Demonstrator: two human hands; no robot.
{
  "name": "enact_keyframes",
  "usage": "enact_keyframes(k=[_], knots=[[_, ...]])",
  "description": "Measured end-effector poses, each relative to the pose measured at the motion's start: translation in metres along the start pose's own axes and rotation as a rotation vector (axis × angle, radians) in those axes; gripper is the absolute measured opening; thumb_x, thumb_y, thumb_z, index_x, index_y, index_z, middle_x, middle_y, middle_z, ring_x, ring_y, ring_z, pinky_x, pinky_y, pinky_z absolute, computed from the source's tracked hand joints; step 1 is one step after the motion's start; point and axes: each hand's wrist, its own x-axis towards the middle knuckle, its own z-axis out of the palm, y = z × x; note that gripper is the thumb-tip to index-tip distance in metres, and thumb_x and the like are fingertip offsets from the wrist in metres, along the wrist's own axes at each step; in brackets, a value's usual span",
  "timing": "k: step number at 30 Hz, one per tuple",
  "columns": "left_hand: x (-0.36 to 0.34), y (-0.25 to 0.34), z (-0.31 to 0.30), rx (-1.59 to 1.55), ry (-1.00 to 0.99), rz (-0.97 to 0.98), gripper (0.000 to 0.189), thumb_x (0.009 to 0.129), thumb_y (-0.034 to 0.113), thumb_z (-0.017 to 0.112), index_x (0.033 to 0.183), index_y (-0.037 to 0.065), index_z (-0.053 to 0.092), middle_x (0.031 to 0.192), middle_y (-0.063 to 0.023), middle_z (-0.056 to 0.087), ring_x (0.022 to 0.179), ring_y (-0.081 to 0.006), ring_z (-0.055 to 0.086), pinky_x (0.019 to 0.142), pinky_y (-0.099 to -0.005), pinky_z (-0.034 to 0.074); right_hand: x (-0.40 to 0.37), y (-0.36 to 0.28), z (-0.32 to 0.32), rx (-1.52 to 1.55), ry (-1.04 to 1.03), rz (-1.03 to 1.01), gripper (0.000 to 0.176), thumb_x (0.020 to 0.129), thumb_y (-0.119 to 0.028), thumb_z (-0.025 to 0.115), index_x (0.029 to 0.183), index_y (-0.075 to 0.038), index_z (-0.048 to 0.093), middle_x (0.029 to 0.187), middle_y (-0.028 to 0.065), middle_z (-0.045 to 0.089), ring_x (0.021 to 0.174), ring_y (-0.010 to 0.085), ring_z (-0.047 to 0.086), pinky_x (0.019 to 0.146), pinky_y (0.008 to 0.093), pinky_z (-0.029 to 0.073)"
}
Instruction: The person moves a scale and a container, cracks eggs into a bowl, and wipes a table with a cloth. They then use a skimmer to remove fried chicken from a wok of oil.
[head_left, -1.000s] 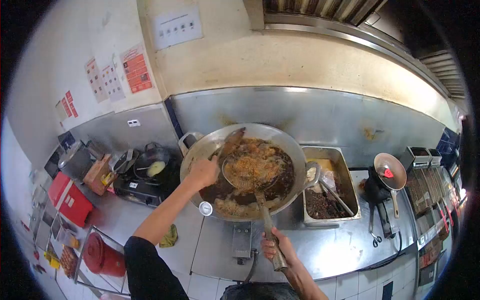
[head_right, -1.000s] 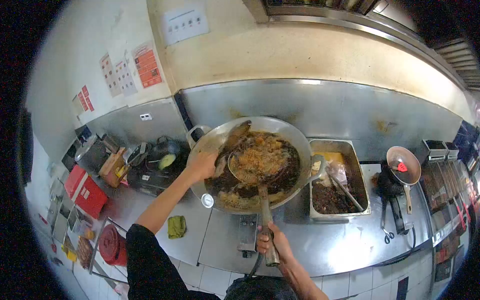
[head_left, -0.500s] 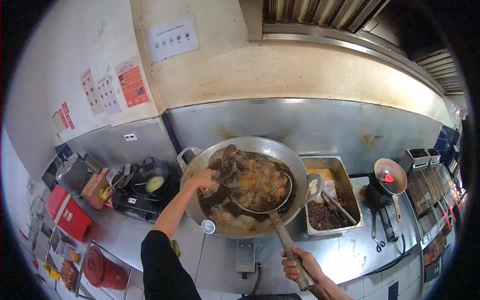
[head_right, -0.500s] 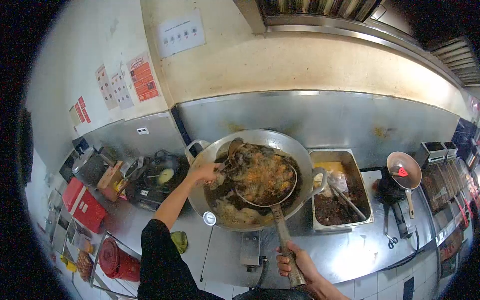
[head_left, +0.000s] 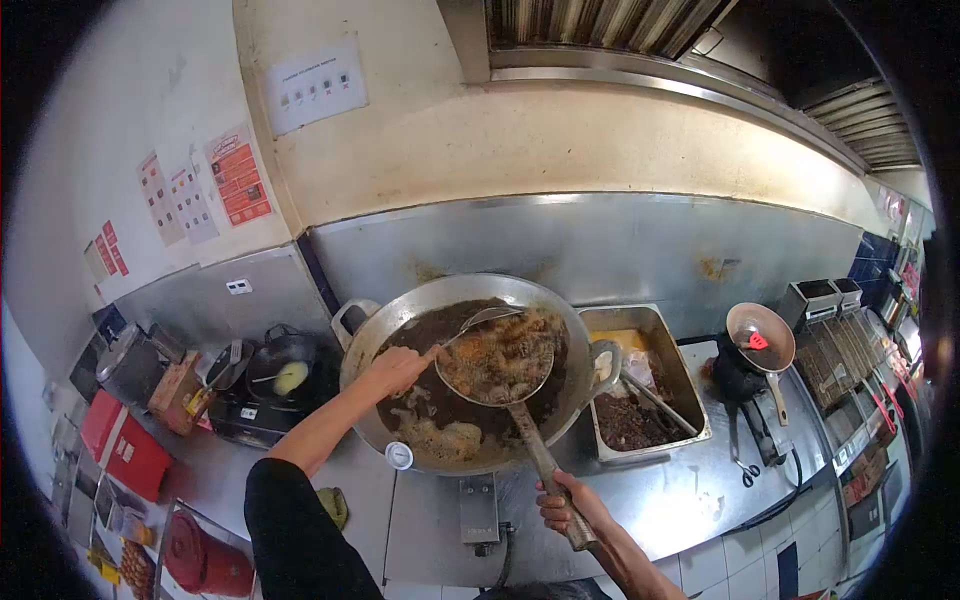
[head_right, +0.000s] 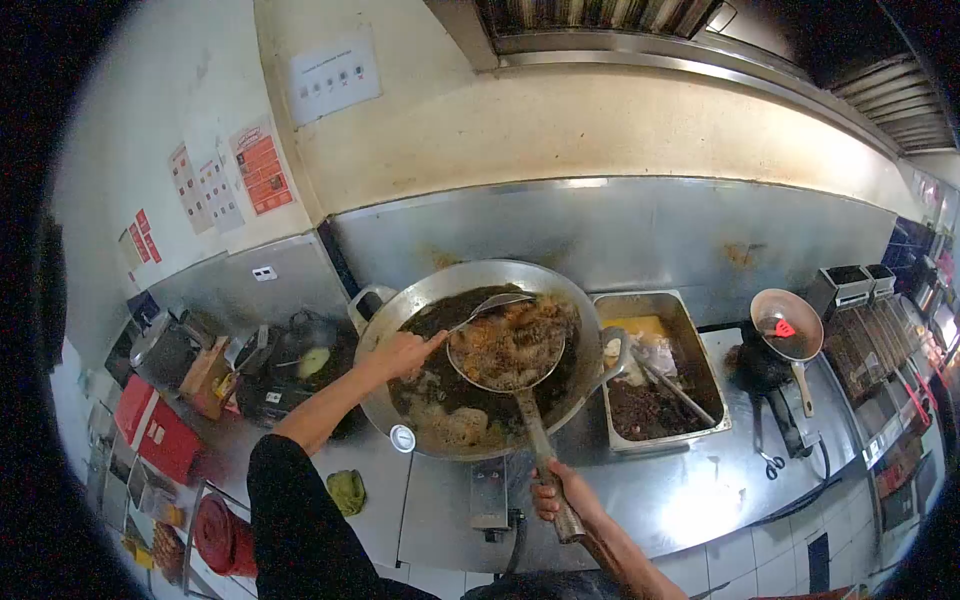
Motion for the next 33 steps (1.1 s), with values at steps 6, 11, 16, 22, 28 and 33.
enact_keyframes(k=[6, 11, 16, 22, 28, 33], knots=[[-0.019, 0.013, -0.018, 0.122, -0.027, -0.006, 0.079, 0.079, 0.001, 0.056, 0.150, 0.009, 0.023, 0.072, -0.0182, 0.063, 0.064, -0.0331, 0.063, 0.059, -0.0424, 0.052, 0.012, 0.011, -0.003, 0.023, 0.025, -0.018, 0.033, 0.100, -0.039, 0.041, 0.102, -0.006, 0.046, 0.061, -0.0036, 0.035, 0.043, 0.0079, 0.033, 0.038, 0.0258, 0.029], [-0.029, 0.022, -0.034, 0.182, -0.036, -0.033, 0.065, 0.084, 0.004, 0.054, 0.146, 0.003, 0.033, 0.072, -0.0169, 0.066, 0.066, -0.0310, 0.066, 0.060, -0.0424, 0.053, 0.013, 0.023, 0.002, -0.056, 0.012, -0.069, 0.033, 0.101, -0.040, 0.042, 0.101, -0.007, 0.045, 0.061, -0.0046, 0.034, 0.043, 0.0080, 0.032, 0.040, 0.0250, 0.029], [-0.030, 0.009, -0.036, 0.087, 0.099, -0.154, 0.064, 0.081, 0.004, 0.057, 0.143, 0.011, 0.041, 0.084, -0.0191, 0.067, 0.078, -0.0331, 0.067, 0.069, -0.0439, 0.052, 0.005, 0.026, 0.009, -0.075, 0.026, -0.056, 0.025, 0.100, -0.035, 0.047, 0.094, -0.011, 0.047, 0.060, -0.0055, 0.036, 0.044, 0.0078, 0.034, 0.040, 0.0254, 0.031], [-0.063, 0.024, -0.078, -0.068, 0.195, -0.128, 0.057, 0.077, 0.001, 0.059, 0.133, 0.007, 0.050, 0.101, -0.0268, 0.063, 0.098, -0.0413, 0.061, 0.087, -0.0479, 0.048, -0.022, 0.040, 0.010, -0.200, -0.023, -0.086, 0.023, 0.097, -0.025, 0.054, 0.081, -0.013, 0.043, 0.059, -0.0047, 0.037, 0.044, 0.0082, 0.038, 0.041, 0.0280, 0.034], [-0.091, 0.049, -0.113, -0.124, 0.096, -0.346, 0.058, 0.080, 0.004, 0.056, 0.137, 0.006, 0.046, 0.090, -0.0289, 0.063, 0.088, -0.0427, 0.061, 0.080, -0.0512, 0.048, -0.048, 0.060, -0.008, -0.168, -0.097, -0.119, 0.023, 0.097, -0.022, 0.054, 0.083, -0.011, 0.041, 0.058, -0.0041, 0.036, 0.043, 0.0084, 0.039, 0.040, 0.0281, 0.034], [-0.132, 0.045, -0.104, -0.252, 0.155, -0.382, 0.063, 0.085, 0.005, 0.053, 0.145, 0.001, 0.033, 0.087, -0.0281, 0.062, 0.074, -0.0449, 0.058, 0.079, -0.0494, 0.046, -0.081, 0.063, -0.001, -0.211, -0.105, -0.105, 0.020, 0.096, -0.021, 0.058, 0.097, -0.006, 0.045, 0.056, -0.0044, 0.034, 0.041, 0.0071, 0.038, 0.038, 0.0255, 0.033]])
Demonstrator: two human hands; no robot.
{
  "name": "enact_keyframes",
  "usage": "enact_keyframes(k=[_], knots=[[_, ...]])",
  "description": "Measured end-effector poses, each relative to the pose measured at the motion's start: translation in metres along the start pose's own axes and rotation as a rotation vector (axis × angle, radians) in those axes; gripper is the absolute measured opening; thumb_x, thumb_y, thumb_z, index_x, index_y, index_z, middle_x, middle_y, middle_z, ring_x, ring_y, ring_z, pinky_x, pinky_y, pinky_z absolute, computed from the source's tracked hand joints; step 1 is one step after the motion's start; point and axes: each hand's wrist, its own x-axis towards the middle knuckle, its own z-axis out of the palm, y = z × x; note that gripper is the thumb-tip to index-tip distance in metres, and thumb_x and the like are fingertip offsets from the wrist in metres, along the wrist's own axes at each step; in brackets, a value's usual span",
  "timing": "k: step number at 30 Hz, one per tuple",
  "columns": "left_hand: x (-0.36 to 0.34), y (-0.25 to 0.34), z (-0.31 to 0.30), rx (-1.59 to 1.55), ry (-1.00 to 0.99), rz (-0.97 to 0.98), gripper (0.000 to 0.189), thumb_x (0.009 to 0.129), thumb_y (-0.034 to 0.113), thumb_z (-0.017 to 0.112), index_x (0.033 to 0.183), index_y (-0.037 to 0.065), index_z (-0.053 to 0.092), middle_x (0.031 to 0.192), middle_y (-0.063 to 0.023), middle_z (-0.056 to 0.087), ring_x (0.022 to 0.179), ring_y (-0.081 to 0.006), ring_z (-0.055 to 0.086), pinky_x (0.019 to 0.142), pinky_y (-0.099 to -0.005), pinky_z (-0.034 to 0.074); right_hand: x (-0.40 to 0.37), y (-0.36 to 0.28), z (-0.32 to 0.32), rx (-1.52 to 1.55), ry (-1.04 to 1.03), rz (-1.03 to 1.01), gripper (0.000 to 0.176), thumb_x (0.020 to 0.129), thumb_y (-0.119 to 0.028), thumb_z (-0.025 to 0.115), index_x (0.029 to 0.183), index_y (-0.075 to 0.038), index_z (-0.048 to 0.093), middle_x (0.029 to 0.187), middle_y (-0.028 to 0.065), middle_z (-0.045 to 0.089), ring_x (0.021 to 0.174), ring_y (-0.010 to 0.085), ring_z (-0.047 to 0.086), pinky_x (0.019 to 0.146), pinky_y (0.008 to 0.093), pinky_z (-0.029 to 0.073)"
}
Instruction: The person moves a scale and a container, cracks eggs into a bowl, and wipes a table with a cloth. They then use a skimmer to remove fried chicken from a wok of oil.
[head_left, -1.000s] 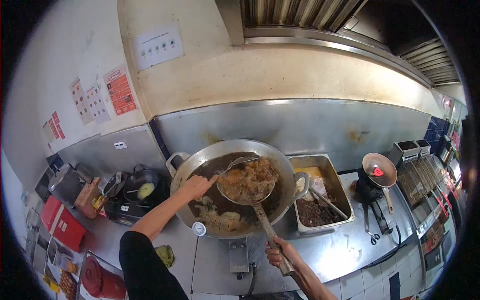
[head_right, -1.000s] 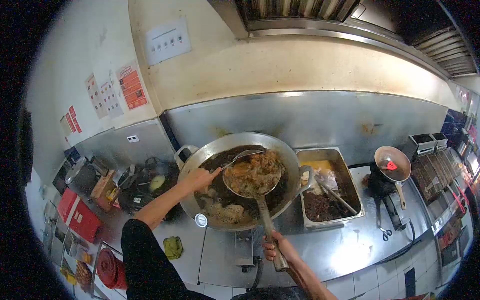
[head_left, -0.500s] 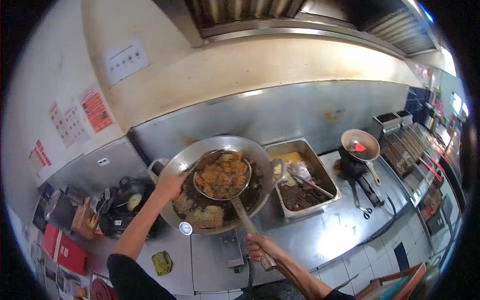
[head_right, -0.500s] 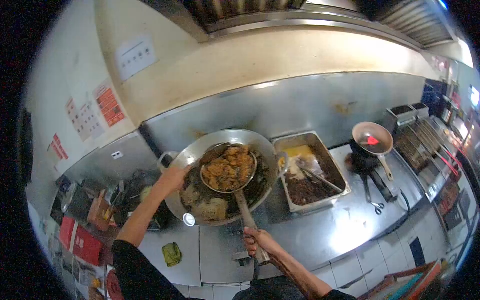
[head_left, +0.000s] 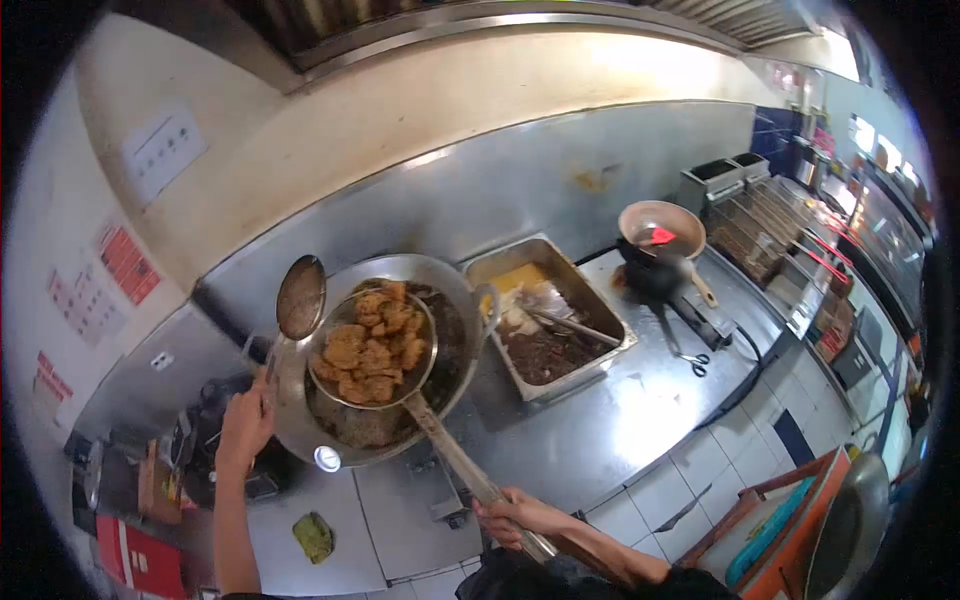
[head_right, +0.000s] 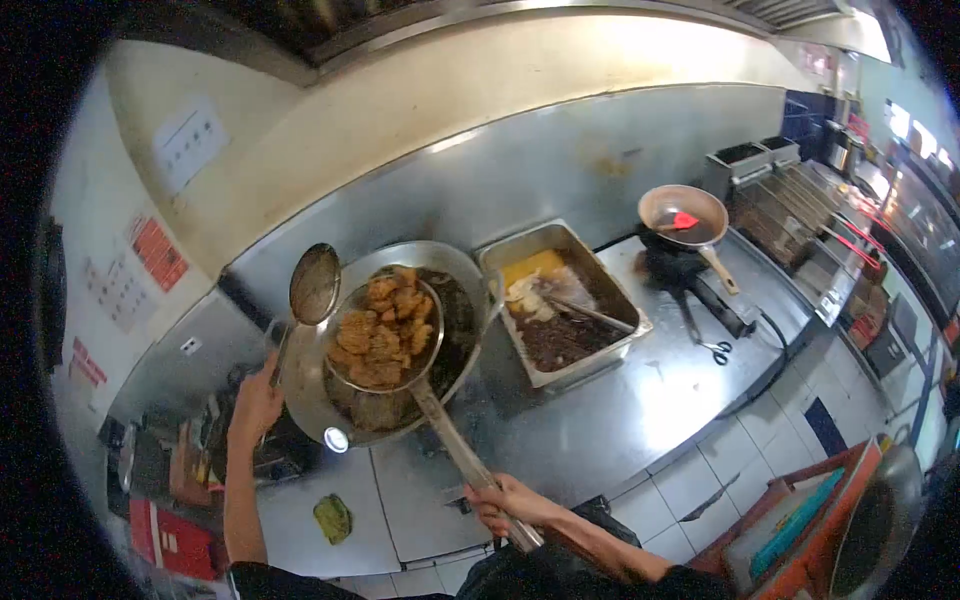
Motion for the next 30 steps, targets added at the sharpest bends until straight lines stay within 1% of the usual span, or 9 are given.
enact_keyframes(k=[1, 4, 5, 8, 11, 13, 16, 21, 30], knots=[[-0.011, 0.002, 0.003, 0.025, 0.149, 0.045, 0.063, 0.082, 0.002, 0.054, 0.143, 0.002, 0.037, 0.079, -0.0248, 0.061, 0.078, -0.0408, 0.059, 0.075, -0.0517, 0.045, -0.003, 0.012, -0.009, -0.068, 0.019, 0.023, 0.018, 0.095, -0.016, 0.056, 0.104, -0.005, 0.045, 0.058, -0.0039, 0.035, 0.041, 0.0073, 0.039, 0.037, 0.0258, 0.034], [-0.035, 0.013, -0.011, -0.036, 0.029, -0.097, 0.063, 0.084, 0.002, 0.054, 0.144, 0.004, 0.036, 0.075, -0.0242, 0.060, 0.074, -0.0387, 0.057, 0.072, -0.0482, 0.045, -0.010, 0.012, -0.012, -0.035, -0.007, 0.030, 0.017, 0.095, -0.013, 0.055, 0.105, -0.004, 0.044, 0.060, -0.0031, 0.036, 0.041, 0.0074, 0.039, 0.037, 0.0263, 0.034], [-0.048, 0.004, 0.001, -0.079, 0.202, 0.033, 0.063, 0.085, 0.003, 0.055, 0.145, 0.004, 0.035, 0.070, -0.0232, 0.058, 0.064, -0.0347, 0.055, 0.064, -0.0430, 0.045, -0.011, 0.015, -0.011, 0.001, -0.014, 0.015, 0.016, 0.095, -0.011, 0.054, 0.106, -0.004, 0.045, 0.061, -0.0027, 0.035, 0.040, 0.0081, 0.039, 0.037, 0.0262, 0.034], [-0.072, 0.025, -0.010, -0.289, 0.052, -0.189, 0.063, 0.086, 0.003, 0.055, 0.145, 0.004, 0.035, 0.070, -0.0217, 0.058, 0.053, -0.0300, 0.050, 0.057, -0.0381, 0.043, -0.014, 0.017, -0.011, -0.013, -0.004, 0.024, 0.017, 0.095, -0.010, 0.055, 0.106, -0.004, 0.045, 0.060, -0.0026, 0.035, 0.040, 0.0085, 0.038, 0.037, 0.0266, 0.033], [-0.095, 0.021, 0.019, -0.307, 0.278, -0.030, 0.061, 0.086, 0.001, 0.055, 0.144, 0.003, 0.036, 0.069, -0.0181, 0.058, 0.044, -0.0219, 0.044, 0.052, -0.0325, 0.041, -0.015, 0.029, -0.020, 0.029, -0.057, 0.029, 0.018, 0.095, -0.009, 0.053, 0.109, -0.004, 0.043, 0.063, -0.0013, 0.039, 0.042, 0.0083, 0.041, 0.038, 0.0264, 0.039], [-0.106, 0.026, 0.036, -0.549, 0.300, -0.078, 0.060, 0.088, -0.001, 0.053, 0.145, 0.003, 0.035, 0.064, -0.0095, 0.055, 0.046, -0.0109, 0.043, 0.047, -0.0272, 0.039, -0.018, 0.028, -0.019, -0.006, -0.047, 0.043, 0.018, 0.095, -0.009, 0.054, 0.109, -0.004, 0.043, 0.063, -0.0013, 0.039, 0.042, 0.0083, 0.041, 0.038, 0.0264, 0.039], [-0.126, 0.049, 0.048, -0.961, 0.176, -0.252, 0.060, 0.090, -0.001, 0.052, 0.147, 0.006, 0.033, 0.064, -0.0023, 0.052, 0.048, -0.0060, 0.042, 0.044, -0.0234, 0.038, -0.023, 0.035, -0.018, -0.057, -0.009, 0.042, 0.020, 0.095, -0.009, 0.054, 0.110, -0.005, 0.042, 0.062, -0.0014, 0.039, 0.043, 0.0085, 0.042, 0.039, 0.0265, 0.039], [-0.140, 0.097, 0.061, -1.117, 0.176, -0.377, 0.059, 0.093, 0.000, 0.048, 0.149, 0.008, 0.029, 0.057, 0.0023, 0.047, 0.042, -0.0036, 0.039, 0.037, -0.0223, 0.035, -0.037, 0.040, -0.008, 0.028, -0.010, 0.037, 0.021, 0.094, -0.007, 0.055, 0.110, -0.004, 0.043, 0.062, -0.0008, 0.038, 0.043, 0.0087, 0.041, 0.039, 0.0266, 0.038], [-0.138, 0.159, 0.072, -1.131, 0.251, -0.349, 0.063, 0.093, -0.001, 0.049, 0.150, 0.010, 0.026, 0.053, 0.0027, 0.044, 0.041, -0.0048, 0.041, 0.037, -0.0222, 0.036, -0.050, -0.003, -0.051, -0.012, -0.075, 0.020, 0.020, 0.094, -0.007, 0.055, 0.111, -0.003, 0.044, 0.063, 0.0002, 0.039, 0.044, 0.0089, 0.042, 0.039, 0.0269, 0.039]])
